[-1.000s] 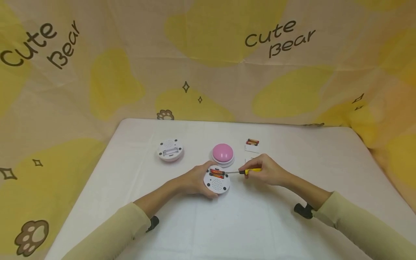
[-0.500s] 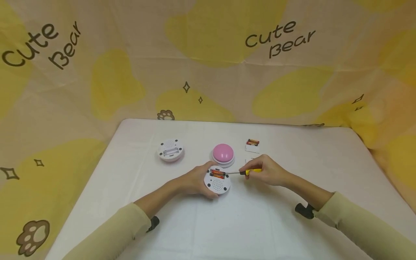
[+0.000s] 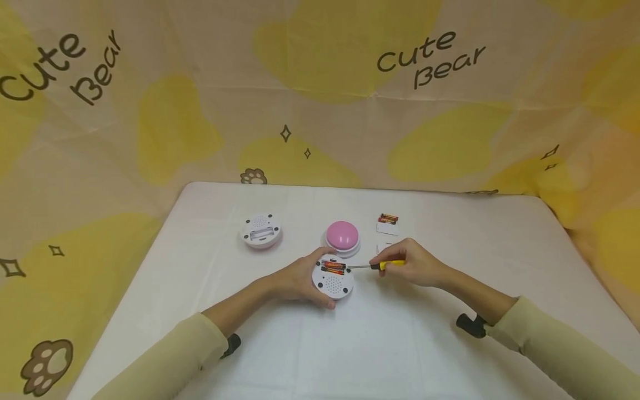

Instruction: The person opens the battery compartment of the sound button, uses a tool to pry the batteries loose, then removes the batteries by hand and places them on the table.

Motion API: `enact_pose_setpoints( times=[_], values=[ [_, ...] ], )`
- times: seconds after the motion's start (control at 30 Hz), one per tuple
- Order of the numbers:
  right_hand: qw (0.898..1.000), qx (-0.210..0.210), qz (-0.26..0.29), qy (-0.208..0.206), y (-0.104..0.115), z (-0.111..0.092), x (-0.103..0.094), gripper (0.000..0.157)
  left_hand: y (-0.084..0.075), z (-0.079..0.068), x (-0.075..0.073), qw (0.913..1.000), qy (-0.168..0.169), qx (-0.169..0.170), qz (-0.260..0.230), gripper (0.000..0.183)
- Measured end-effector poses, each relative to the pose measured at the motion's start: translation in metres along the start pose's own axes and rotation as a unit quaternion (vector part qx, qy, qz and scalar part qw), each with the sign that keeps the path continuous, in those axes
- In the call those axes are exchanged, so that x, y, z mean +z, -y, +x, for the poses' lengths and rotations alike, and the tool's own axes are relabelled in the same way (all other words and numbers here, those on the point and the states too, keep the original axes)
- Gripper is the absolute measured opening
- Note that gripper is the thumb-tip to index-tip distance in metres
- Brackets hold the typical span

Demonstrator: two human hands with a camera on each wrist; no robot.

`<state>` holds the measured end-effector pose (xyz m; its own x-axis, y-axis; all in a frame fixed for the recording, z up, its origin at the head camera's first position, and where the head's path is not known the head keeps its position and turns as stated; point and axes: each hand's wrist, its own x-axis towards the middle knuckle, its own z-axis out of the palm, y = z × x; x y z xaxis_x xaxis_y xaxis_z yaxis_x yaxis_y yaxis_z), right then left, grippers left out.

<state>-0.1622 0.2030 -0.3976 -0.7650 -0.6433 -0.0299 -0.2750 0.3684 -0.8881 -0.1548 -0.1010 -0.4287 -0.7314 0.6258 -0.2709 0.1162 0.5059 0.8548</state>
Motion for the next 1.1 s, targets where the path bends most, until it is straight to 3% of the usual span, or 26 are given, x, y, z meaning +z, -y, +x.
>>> enact_pose_setpoints(
  times=[0.4, 0.53, 0.77, 1.1],
  values=[
    [1.000, -0.003, 0.004, -0.004, 0.000, -0.009, -0.004, 0.022, -0.003, 0.002, -0.004, 0.9980, 0.048, 0.037, 0.016, 0.092],
    [1.000, -0.008, 0.000, -0.005, 0.001, -0.009, -0.004, 0.023, -0.004, 0.004, -0.004, 0.9972, 0.044, 0.042, 0.042, 0.090],
    [1.000, -0.010, 0.007, -0.007, 0.004, -0.011, -0.005, 0.023, -0.005, 0.002, -0.004, 0.9974, 0.026, 0.021, 0.064, 0.096],
    [1.000, 0.003, 0.015, -0.003, 0.006, -0.013, -0.004, 0.024, -0.006, -0.004, -0.012, 0.9937, 0.025, 0.049, 0.098, 0.098]
  ],
)
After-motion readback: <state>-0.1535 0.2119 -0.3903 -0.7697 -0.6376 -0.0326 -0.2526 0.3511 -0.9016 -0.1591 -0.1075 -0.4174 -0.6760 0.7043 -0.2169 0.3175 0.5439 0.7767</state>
